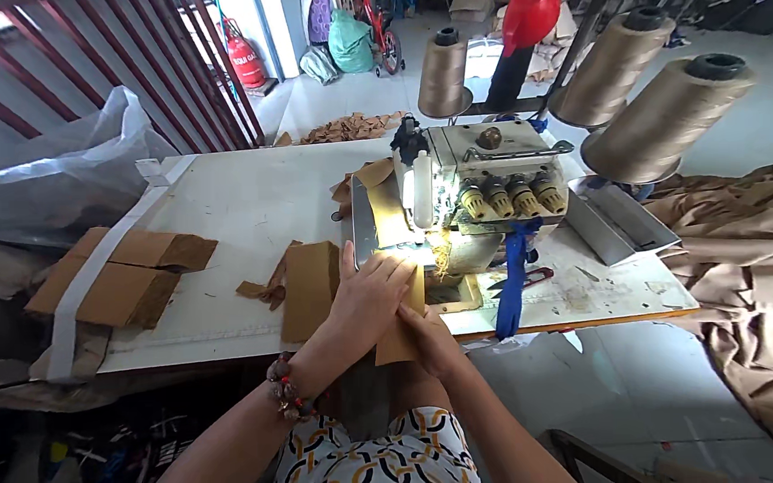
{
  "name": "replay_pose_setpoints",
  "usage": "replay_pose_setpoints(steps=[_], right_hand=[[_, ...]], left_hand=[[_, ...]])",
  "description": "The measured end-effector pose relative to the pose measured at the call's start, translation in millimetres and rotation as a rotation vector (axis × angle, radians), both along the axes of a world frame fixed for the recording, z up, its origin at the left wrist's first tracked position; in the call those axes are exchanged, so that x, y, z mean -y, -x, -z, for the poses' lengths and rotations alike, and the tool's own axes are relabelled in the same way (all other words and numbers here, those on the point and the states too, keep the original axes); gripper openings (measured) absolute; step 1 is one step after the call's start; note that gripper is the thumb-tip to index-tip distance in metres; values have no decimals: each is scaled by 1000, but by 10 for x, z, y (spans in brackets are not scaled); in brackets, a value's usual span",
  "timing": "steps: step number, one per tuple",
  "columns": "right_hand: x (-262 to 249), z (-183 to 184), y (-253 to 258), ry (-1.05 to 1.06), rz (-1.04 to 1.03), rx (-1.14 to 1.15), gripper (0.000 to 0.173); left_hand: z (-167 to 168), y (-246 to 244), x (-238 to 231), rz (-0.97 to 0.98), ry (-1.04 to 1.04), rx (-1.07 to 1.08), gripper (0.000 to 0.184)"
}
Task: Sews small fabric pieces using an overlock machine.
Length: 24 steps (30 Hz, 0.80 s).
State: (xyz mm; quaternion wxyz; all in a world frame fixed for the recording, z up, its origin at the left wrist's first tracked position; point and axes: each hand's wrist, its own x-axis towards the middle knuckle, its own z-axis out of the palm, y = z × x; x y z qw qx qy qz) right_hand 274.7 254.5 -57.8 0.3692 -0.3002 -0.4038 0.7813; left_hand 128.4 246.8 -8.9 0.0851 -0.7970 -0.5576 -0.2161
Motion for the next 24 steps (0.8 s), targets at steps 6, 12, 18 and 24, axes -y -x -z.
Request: replay_pose_setpoints(steps=[6, 12, 18, 24], right_hand=[[-177, -90, -25, -34, 32, 28, 21], [-298, -131, -3, 5, 19, -21, 23], [-413, -62, -8, -157, -140, -96, 42], [-413, 210, -6, -308, -182, -61, 41]], left_hand=[[-14, -48, -172, -22, 5, -7, 32], [-124, -15, -145, 17, -25, 10, 21], [-283, 218, -460, 21, 293, 80, 45], [-579, 271, -736, 26, 395, 148, 40]])
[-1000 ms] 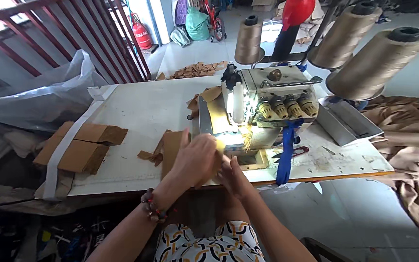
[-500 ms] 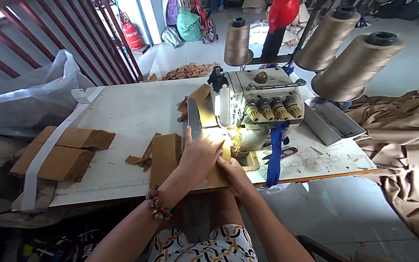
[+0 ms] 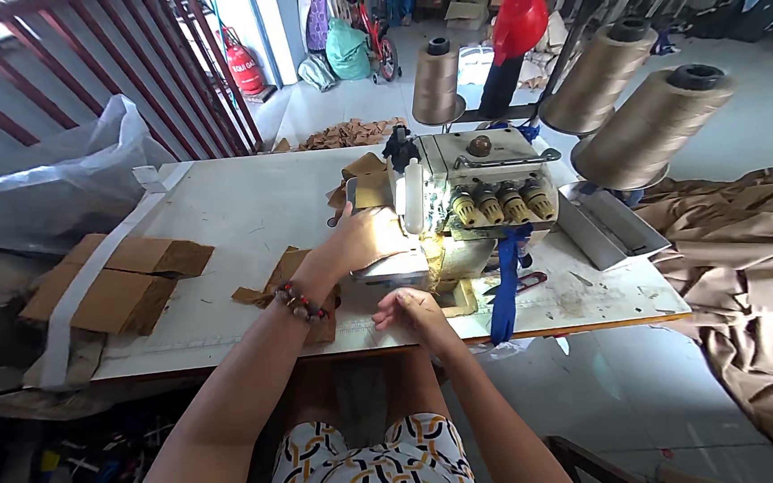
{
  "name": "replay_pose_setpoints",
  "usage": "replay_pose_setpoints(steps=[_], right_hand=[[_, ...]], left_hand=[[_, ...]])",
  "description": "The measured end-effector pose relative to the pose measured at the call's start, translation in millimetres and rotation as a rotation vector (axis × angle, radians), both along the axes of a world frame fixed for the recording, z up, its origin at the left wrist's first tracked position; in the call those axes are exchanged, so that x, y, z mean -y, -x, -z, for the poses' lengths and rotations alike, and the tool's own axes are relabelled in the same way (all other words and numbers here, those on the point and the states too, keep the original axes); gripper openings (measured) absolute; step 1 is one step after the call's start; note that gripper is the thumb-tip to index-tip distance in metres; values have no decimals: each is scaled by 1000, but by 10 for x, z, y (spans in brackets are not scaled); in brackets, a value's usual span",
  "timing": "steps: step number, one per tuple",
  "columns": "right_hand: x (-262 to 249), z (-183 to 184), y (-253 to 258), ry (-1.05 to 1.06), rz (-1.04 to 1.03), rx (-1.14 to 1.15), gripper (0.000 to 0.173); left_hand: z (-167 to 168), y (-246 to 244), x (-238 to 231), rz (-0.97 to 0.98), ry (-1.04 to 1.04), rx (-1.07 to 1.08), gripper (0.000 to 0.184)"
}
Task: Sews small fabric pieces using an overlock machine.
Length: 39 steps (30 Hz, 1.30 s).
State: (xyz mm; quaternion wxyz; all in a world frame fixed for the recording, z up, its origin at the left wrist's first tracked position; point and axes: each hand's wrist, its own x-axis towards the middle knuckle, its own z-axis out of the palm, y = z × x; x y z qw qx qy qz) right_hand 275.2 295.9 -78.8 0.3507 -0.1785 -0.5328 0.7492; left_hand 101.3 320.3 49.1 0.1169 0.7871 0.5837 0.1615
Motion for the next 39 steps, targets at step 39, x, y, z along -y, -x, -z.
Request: replay_pose_setpoints(steps=[39], right_hand=[[294, -130, 24, 230, 160, 9, 32]], left_hand=[[549, -287, 700, -12, -394, -91, 24]])
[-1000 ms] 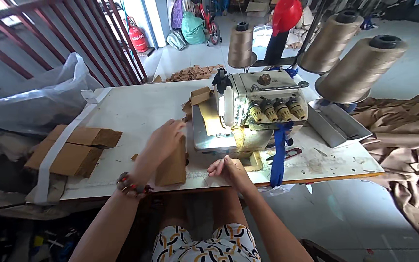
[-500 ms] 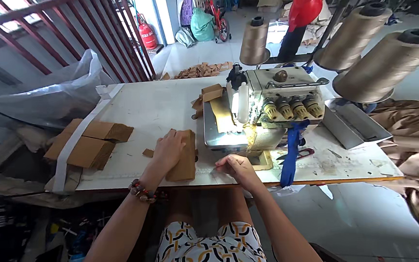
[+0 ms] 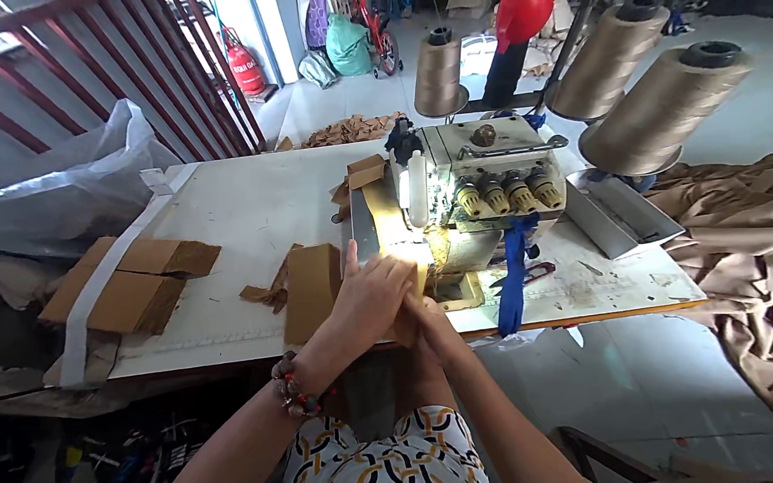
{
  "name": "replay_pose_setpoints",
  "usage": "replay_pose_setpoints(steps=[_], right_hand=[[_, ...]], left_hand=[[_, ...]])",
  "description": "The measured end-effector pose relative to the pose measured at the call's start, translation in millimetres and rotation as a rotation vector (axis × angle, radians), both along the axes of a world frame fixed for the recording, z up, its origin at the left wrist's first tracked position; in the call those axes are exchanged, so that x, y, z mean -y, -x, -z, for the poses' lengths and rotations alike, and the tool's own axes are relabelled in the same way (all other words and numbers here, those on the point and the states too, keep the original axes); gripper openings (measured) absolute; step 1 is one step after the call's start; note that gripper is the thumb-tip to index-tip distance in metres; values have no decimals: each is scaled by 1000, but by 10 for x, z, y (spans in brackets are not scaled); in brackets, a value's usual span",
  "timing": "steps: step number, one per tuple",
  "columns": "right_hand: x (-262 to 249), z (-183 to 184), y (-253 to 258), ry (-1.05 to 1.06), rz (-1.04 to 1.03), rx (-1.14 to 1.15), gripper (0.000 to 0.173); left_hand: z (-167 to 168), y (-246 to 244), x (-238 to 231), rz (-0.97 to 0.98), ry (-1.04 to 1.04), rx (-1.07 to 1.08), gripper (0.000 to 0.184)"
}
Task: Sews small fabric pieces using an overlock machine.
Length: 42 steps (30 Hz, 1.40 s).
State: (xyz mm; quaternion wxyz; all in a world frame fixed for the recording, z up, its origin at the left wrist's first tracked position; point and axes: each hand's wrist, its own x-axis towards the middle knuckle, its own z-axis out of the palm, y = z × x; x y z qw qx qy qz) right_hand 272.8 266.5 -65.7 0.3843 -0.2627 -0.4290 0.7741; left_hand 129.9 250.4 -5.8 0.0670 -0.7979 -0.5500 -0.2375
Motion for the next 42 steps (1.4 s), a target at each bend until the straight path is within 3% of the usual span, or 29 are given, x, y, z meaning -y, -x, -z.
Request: replay_pose_setpoints(steps=[5, 15, 21, 24, 27, 30, 32, 35, 39, 42], right_hand=[[-44, -68, -86, 8, 29, 58, 19], [-209, -161, -47, 31, -23, 2, 23], [-320, -90, -40, -133, -154, -11, 45], [-323, 88, -46, -178, -179, -14, 43], [-301, 128, -51, -162, -140, -44, 47], [-295, 168, -45, -178, -118, -73, 56], [-311, 204, -52, -214, -115, -99, 61], [-310, 240, -48, -239, -115, -107, 63], [-309, 234, -8, -338, -124, 3, 60], [-308, 207, 2, -374, -118, 64, 52]], left_hand=[[-13, -94, -47, -50, -5, -78, 27], [-137, 5, -124, -14, 13, -64, 23], [-307, 238, -454, 1, 298, 22, 45], [-534, 247, -595, -10, 413, 67, 49], [-405, 391, -977, -51, 457, 31, 63], [-315, 521, -1007, -24, 404, 43, 69], [-395, 613, -723, -31, 328, 110, 58], [-409, 948, -226, -198, 288, 99, 32], [-15, 1343, -25, -365, 518, 12, 21], [200, 1395, 36, -328, 359, -6, 20]])
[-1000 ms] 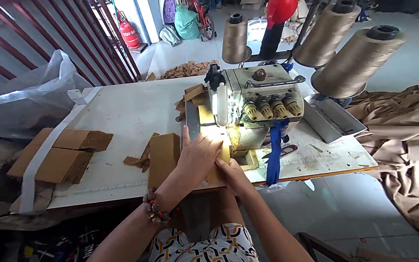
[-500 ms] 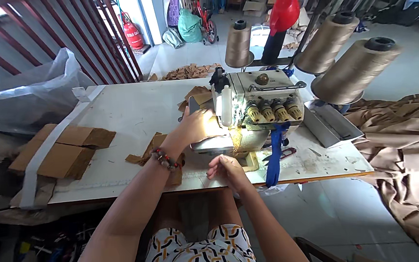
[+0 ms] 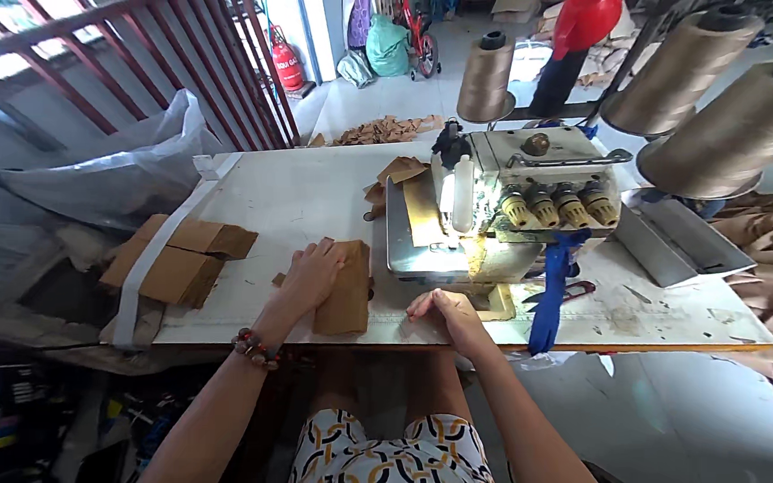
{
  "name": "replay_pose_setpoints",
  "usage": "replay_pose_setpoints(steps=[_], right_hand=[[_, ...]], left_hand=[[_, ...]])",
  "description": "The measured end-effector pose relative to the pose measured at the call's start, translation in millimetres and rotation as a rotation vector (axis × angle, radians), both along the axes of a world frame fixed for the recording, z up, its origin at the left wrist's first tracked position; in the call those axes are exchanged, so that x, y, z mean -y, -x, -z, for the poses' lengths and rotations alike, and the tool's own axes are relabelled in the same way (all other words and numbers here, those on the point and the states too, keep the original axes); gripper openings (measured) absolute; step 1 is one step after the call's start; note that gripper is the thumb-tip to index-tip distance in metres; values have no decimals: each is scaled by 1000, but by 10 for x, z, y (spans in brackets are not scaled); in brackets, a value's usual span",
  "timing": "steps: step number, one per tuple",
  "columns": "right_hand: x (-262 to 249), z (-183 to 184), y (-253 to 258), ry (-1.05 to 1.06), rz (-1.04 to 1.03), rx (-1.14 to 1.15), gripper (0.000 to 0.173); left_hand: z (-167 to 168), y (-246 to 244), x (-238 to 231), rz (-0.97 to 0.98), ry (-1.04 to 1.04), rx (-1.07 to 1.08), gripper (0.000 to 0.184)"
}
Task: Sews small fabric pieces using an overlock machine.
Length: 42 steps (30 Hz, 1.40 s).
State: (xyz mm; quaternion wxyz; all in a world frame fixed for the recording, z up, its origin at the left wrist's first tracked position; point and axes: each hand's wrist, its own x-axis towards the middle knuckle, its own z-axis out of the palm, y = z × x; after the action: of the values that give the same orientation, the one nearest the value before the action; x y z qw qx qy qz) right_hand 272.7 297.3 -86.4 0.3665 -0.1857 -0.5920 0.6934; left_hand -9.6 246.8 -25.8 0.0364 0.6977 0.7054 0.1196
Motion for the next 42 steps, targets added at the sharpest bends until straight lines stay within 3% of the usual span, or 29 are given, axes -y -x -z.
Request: replay_pose_setpoints(steps=[4, 7, 8, 9, 11, 12, 13, 21, 26, 29, 33, 36, 39, 42], right_hand=[[42, -37, 4, -57, 27, 58, 48], [150, -72, 54, 48, -29, -6, 104], [214, -98, 65, 162, -38, -63, 110], [274, -133, 64, 254, -27, -105, 100], [338, -208, 27, 373, 41, -114, 47], [348, -242, 3, 399, 90, -82, 28], [343, -264, -21, 401, 118, -52, 22], [168, -387, -53, 363, 170, 21, 25], [84, -366, -22, 366, 135, -55, 25], [49, -350, -20, 352, 49, -135, 30], [9, -222, -30, 231, -57, -114, 44], [8, -75, -27, 174, -90, -86, 42], [16, -48, -34, 161, -81, -93, 41], [12, -32, -60, 127, -70, -105, 45]], left_hand=[[-31, -291, 32, 112, -353, 63, 20], [-153, -791, 57, 284, -421, 48, 23], [-159, -940, 44, 328, -433, 38, 22], [-158, -1057, 23, 355, -440, 31, 21], [-152, -1196, -23, 373, -431, 15, 19], [-160, -1245, -33, 370, -411, 7, 20], [-167, -1287, -37, 364, -391, 0, 24], [-224, -1380, -186, 332, -340, -47, 31], [-320, -1365, -132, 355, -354, -47, 21], [-349, -1259, -269, 345, -235, 36, 29], [-565, -1147, -473, 311, -44, 124, 52], [-713, -1134, -676, 282, 4, 156, 51], [-616, -1025, -999, 256, 53, 106, 58], [-675, -926, -787, 278, -15, 167, 55]])
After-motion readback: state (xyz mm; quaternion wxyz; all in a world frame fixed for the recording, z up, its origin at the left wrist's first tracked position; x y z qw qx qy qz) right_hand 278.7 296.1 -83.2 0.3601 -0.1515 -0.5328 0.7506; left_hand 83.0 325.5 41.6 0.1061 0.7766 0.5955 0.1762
